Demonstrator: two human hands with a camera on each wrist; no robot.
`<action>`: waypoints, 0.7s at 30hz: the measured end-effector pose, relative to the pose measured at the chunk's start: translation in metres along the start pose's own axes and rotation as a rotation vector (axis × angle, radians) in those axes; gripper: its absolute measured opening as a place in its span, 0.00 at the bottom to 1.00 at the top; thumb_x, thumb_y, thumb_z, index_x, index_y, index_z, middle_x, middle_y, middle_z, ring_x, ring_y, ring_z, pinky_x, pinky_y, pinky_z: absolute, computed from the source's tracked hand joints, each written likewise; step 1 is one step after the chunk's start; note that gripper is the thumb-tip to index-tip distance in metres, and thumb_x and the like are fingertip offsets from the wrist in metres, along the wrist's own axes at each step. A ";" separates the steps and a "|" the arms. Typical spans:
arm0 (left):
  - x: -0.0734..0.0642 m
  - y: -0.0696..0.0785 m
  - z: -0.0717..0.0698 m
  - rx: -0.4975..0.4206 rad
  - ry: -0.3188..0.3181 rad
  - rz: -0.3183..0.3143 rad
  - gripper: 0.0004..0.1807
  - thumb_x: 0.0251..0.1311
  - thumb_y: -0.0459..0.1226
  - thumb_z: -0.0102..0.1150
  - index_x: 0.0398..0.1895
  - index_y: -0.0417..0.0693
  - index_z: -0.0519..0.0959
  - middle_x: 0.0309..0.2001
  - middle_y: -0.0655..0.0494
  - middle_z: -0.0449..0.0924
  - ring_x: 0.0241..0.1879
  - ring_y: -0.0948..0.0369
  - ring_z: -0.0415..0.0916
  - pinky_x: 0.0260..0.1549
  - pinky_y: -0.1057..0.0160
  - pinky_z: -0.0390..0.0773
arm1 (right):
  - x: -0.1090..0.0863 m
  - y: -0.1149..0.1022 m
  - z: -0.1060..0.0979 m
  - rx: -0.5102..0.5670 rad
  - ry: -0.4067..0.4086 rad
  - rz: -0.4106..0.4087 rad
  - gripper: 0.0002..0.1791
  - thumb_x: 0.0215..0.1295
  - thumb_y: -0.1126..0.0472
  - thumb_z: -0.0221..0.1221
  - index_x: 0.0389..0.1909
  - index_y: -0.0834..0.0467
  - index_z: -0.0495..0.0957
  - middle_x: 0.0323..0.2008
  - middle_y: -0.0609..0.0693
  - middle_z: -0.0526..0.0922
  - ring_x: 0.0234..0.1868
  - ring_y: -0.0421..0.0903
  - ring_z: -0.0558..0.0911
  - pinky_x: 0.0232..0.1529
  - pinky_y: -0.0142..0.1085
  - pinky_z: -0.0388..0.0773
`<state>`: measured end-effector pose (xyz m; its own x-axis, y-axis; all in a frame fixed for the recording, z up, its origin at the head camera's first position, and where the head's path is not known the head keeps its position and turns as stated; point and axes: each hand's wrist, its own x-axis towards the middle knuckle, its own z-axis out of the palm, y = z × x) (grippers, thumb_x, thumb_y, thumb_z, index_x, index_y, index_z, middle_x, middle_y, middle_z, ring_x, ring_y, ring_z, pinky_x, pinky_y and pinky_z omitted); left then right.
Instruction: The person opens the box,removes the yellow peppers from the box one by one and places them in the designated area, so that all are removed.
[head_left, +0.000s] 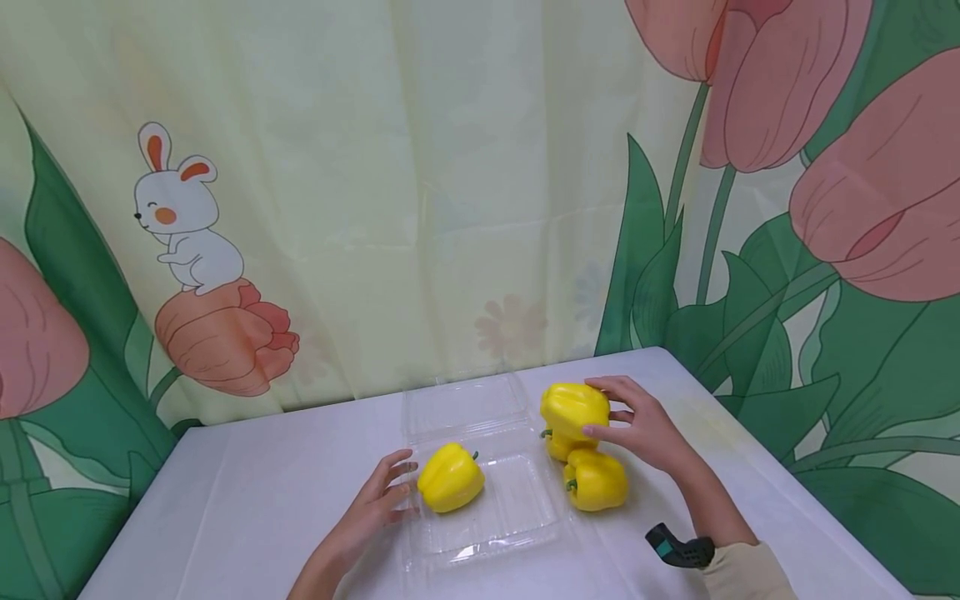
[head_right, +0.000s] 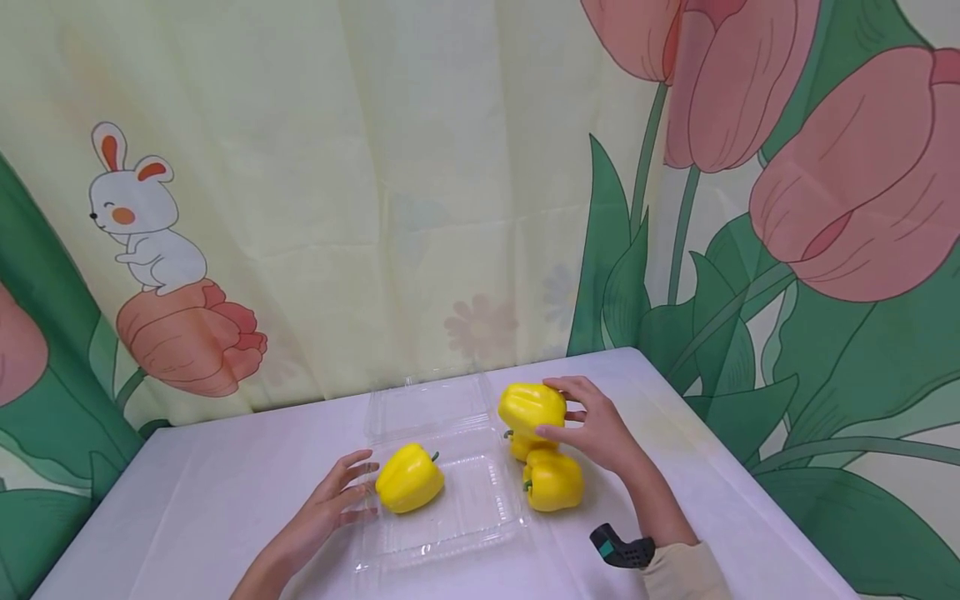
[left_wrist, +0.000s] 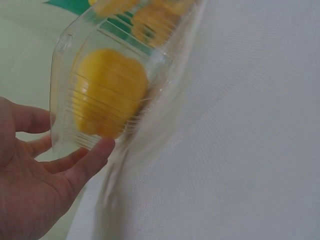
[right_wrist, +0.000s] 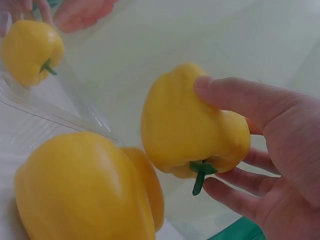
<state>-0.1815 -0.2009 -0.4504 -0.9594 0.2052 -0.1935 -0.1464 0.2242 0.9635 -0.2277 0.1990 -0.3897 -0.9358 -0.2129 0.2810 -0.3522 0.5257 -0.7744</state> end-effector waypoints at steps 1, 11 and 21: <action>0.000 0.000 0.000 0.004 0.003 -0.003 0.30 0.72 0.43 0.46 0.73 0.52 0.52 0.72 0.37 0.55 0.67 0.39 0.61 0.54 0.45 0.78 | 0.000 0.000 0.000 0.001 0.000 0.003 0.36 0.55 0.52 0.69 0.65 0.54 0.69 0.63 0.56 0.69 0.59 0.57 0.74 0.56 0.50 0.78; 0.001 -0.001 0.001 0.016 0.017 -0.016 0.30 0.71 0.44 0.47 0.73 0.51 0.52 0.71 0.37 0.56 0.66 0.40 0.63 0.53 0.46 0.79 | -0.001 0.002 -0.004 -0.014 0.012 0.014 0.36 0.55 0.53 0.69 0.65 0.55 0.68 0.64 0.57 0.69 0.60 0.57 0.73 0.57 0.51 0.77; 0.001 0.000 0.002 0.022 0.012 -0.001 0.30 0.71 0.44 0.46 0.73 0.51 0.52 0.71 0.37 0.56 0.66 0.40 0.63 0.53 0.46 0.79 | 0.001 0.008 -0.005 -0.012 0.014 0.015 0.36 0.55 0.53 0.69 0.65 0.54 0.68 0.64 0.57 0.68 0.60 0.57 0.73 0.56 0.51 0.78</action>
<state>-0.1817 -0.1993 -0.4508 -0.9620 0.1936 -0.1926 -0.1425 0.2458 0.9588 -0.2314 0.2075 -0.3928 -0.9412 -0.1934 0.2772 -0.3380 0.5388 -0.7716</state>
